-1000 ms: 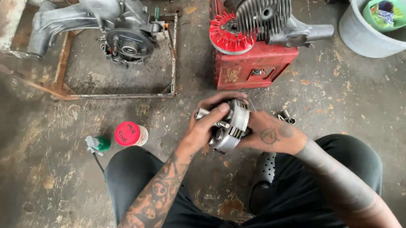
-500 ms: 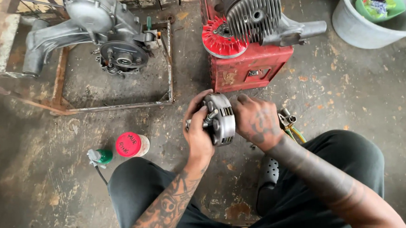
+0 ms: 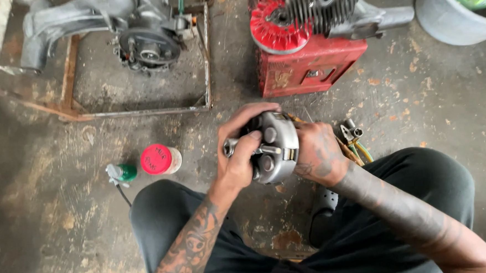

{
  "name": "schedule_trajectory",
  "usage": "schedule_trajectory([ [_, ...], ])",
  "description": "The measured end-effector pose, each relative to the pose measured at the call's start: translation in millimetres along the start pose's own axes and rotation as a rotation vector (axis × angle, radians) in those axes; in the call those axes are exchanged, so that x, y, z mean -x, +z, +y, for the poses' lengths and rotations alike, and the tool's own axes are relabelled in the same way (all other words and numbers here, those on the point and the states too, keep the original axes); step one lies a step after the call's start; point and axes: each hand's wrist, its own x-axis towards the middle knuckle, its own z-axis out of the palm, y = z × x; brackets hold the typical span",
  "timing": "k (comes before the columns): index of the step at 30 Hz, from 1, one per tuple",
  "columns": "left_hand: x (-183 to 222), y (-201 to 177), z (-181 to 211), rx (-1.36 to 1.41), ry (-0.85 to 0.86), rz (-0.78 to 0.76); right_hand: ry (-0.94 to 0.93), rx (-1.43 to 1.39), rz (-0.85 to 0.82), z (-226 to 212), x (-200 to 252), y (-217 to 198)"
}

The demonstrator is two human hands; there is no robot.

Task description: Repairing and assembling a motorcycle clutch assembly at a floor-level workspace.

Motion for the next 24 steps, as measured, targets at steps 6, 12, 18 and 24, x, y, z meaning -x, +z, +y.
schedule_trajectory([
  [6,-10,-25,3,0.077,-0.137,-0.378,0.439,-0.943,-0.472,-50,31,29],
  [12,0,-18,-28,-0.082,-0.791,-0.546,0.868,-1.767,-0.770,-55,74,69],
  [18,-9,-32,-73,0.132,-0.450,-0.327,0.757,-1.381,-0.630,-17,18,30],
  [24,-25,-23,-41,0.837,-0.561,0.089,0.280,-1.124,-0.470,-21,-21,-64],
])
